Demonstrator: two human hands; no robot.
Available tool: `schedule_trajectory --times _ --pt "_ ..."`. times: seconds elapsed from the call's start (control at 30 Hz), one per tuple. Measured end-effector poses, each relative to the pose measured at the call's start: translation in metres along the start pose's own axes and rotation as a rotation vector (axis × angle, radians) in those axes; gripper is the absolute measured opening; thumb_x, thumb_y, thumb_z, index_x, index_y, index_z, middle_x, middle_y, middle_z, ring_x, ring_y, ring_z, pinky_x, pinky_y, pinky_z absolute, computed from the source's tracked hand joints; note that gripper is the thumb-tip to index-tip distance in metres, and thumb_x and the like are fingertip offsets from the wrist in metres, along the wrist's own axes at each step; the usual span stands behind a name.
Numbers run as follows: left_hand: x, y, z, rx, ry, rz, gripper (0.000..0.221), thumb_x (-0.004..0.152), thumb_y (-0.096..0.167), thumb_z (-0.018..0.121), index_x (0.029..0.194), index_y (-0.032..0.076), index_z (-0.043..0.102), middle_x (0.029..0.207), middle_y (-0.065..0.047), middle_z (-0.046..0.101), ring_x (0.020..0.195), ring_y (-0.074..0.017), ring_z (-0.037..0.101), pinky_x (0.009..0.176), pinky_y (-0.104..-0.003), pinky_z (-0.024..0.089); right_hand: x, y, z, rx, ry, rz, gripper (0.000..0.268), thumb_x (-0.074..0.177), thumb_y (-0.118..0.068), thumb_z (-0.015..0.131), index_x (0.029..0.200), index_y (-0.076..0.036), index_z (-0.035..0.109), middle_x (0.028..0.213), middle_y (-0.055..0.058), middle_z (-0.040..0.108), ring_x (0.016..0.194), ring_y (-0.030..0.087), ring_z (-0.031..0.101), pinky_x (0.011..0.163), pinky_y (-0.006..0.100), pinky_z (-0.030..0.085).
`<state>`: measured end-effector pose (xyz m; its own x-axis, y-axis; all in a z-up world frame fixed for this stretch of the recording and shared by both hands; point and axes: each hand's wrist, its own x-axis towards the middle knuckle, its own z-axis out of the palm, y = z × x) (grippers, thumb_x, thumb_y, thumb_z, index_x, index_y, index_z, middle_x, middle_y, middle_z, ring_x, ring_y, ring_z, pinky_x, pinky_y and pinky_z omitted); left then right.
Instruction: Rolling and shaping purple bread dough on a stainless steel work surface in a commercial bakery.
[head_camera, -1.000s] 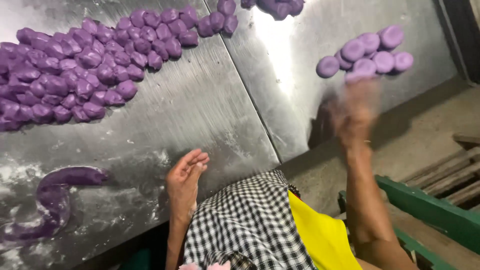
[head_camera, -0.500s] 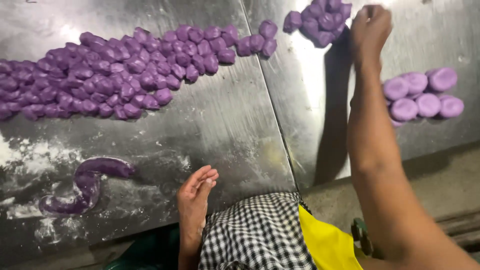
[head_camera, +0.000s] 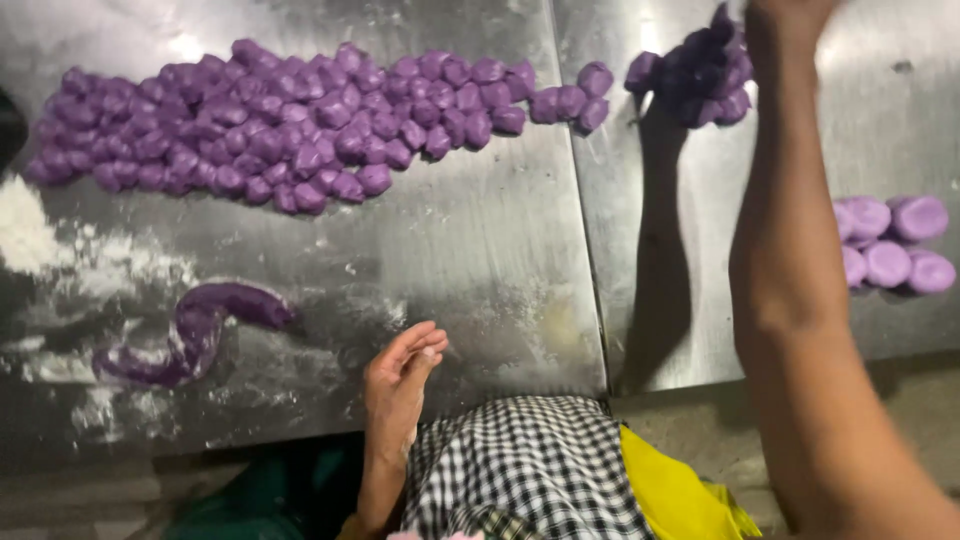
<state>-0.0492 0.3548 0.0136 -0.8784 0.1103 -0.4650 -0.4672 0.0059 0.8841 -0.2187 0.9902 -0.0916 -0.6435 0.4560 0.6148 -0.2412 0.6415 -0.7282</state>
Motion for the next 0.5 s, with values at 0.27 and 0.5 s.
schedule_trajectory --times 0.27,0.5 --pt "-0.001 -0.003 -0.002 0.149 -0.166 0.046 0.036 0.094 0.002 0.062 0.129 -0.004 0.065 0.116 -0.016 0.076 0.108 -0.0213 0.074 0.091 -0.031 0.058 0.002 0.099 0.005 -0.18 -0.205 0.46 0.043 0.09 -0.019 0.077 0.076 0.009 0.049 0.075 0.013 0.055 0.063 0.02 0.048 0.057 0.039 0.039" --pt "-0.024 -0.019 -0.031 0.072 0.015 0.076 0.035 0.094 0.001 0.06 0.128 -0.004 0.066 0.116 -0.015 0.076 0.107 -0.0208 0.074 0.091 -0.031 0.057 0.008 0.096 0.062 -0.667 -0.15 0.447 0.023 0.086 -0.029 0.071 0.089 -0.006 0.068 0.084 0.009 0.071 0.079 0.023 0.069 0.071 0.035 0.048"
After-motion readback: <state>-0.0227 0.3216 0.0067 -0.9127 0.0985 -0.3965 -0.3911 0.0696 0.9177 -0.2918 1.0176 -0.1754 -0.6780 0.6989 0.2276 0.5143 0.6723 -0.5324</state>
